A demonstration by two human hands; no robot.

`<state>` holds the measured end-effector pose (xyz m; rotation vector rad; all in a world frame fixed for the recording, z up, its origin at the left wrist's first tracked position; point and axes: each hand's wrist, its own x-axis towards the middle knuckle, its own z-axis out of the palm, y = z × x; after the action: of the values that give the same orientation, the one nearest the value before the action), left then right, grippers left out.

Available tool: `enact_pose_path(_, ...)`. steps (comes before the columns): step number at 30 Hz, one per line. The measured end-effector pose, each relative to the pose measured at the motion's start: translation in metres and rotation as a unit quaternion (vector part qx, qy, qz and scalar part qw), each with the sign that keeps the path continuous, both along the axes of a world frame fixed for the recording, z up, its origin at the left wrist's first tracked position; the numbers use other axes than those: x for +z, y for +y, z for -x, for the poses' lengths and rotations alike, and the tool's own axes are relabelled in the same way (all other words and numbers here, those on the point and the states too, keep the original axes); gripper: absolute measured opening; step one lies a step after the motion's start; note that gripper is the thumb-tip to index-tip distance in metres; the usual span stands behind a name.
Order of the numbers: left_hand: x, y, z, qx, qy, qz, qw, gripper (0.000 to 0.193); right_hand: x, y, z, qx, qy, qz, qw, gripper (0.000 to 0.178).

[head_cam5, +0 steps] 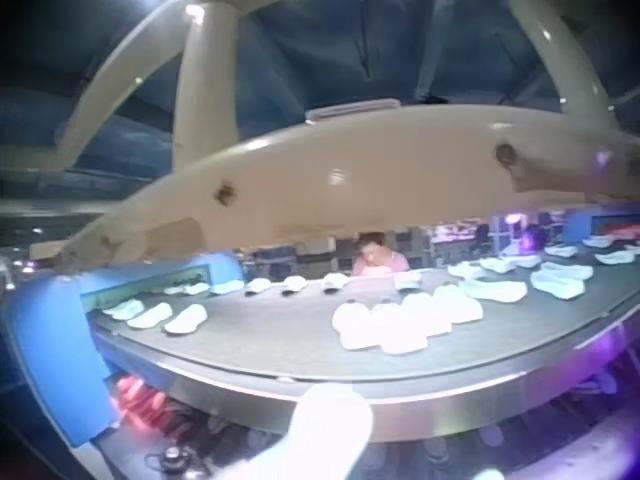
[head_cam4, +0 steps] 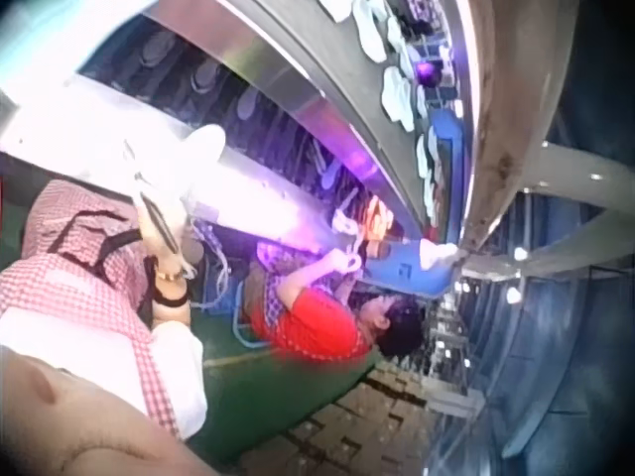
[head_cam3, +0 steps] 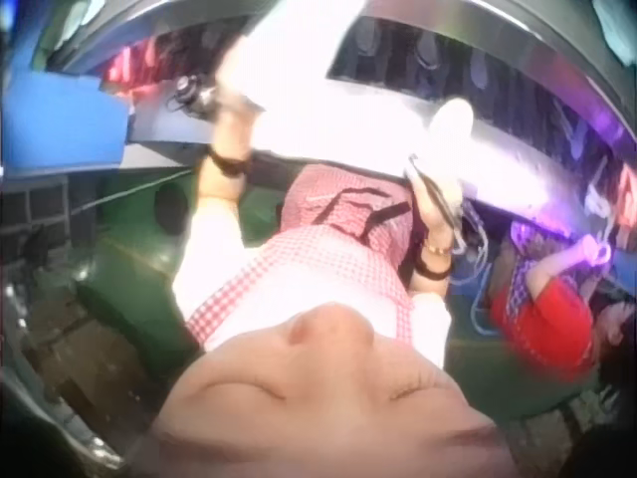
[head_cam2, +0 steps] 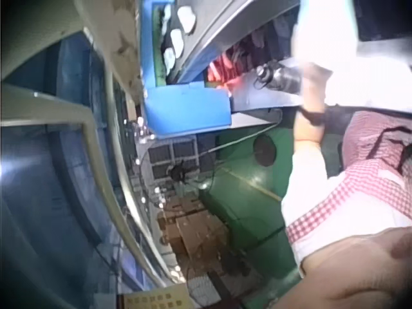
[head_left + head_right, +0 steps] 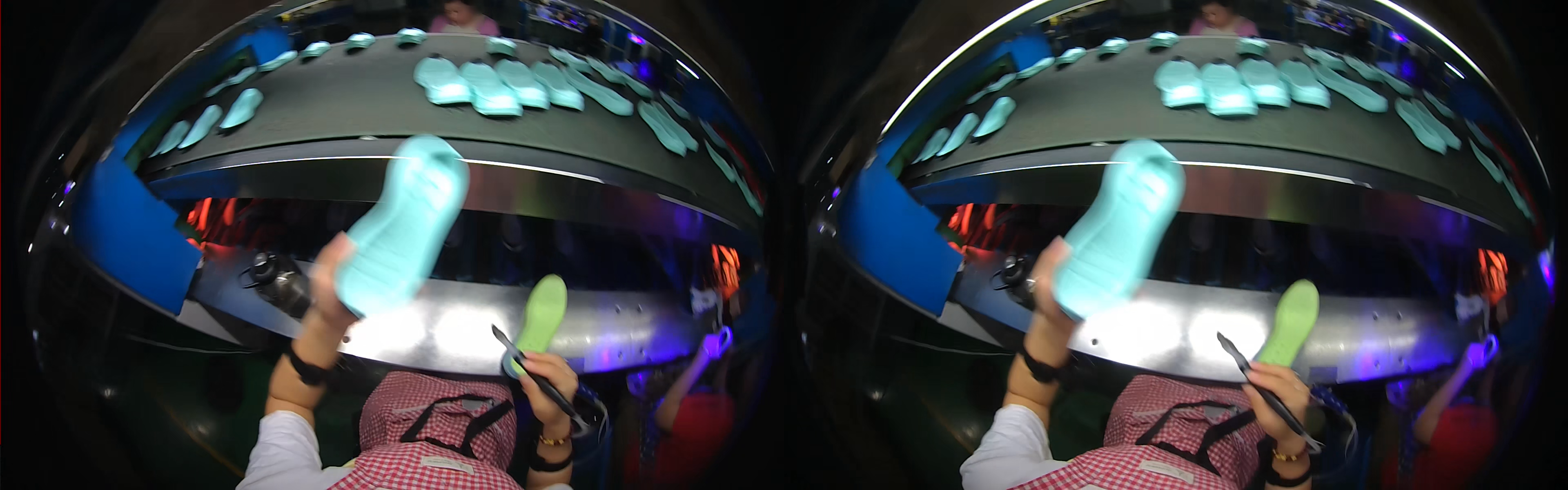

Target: Applying a liquid coating to shoe soles with a brush.

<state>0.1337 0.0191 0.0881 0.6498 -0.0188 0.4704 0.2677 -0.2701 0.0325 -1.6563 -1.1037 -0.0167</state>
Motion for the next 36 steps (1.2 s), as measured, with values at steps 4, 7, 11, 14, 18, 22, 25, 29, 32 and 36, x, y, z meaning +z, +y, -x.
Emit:
enact_pose_path(4,0.049,0.111,-0.021,0.103,-0.148,0.006,0.984,0.074,-0.006,0.012,0.003,-0.006,-0.010,0.021,1.000,0.020)
enact_pose_path(7,0.071,0.164,-0.054,0.362,-0.077,0.133,0.920,0.076,-0.011,0.011,0.000,-0.011,-0.002,0.016,1.000,0.020)
enact_pose_path(11,0.064,0.145,-0.113,0.370,0.244,-0.408,0.798,0.072,-0.022,0.003,-0.012,-0.040,-0.033,0.026,0.998,0.019)
enact_pose_path(14,0.064,0.112,-0.142,0.336,0.298,-0.786,0.424,0.070,-0.021,-0.002,-0.014,-0.030,-0.049,0.041,0.998,0.020)
enact_pose_path(18,0.073,0.121,-0.150,0.234,0.316,-0.822,0.412,0.064,-0.021,-0.004,-0.013,-0.018,-0.043,0.050,0.998,0.021)
enact_pose_path(22,0.072,0.116,-0.168,0.216,0.270,-0.855,0.387,0.069,-0.024,-0.017,-0.007,-0.058,0.000,0.075,0.995,0.021)
enact_pose_path(25,0.077,0.109,-0.167,0.230,0.255,-0.854,0.391,0.067,-0.023,-0.023,-0.002,-0.058,0.043,0.075,0.995,0.022)
enact_pose_path(29,0.080,0.108,-0.159,0.295,0.232,-0.845,0.380,0.038,-0.025,-0.027,0.000,-0.042,0.083,0.054,0.994,0.024)
enact_pose_path(32,0.074,0.103,-0.152,0.359,0.205,-0.834,0.366,0.022,-0.028,-0.028,-0.003,-0.042,0.086,0.027,0.995,0.026)
enact_pose_path(36,0.061,0.068,-0.114,0.530,0.108,-0.717,0.440,0.017,-0.036,-0.029,-0.007,-0.047,0.098,0.025,0.994,0.030)
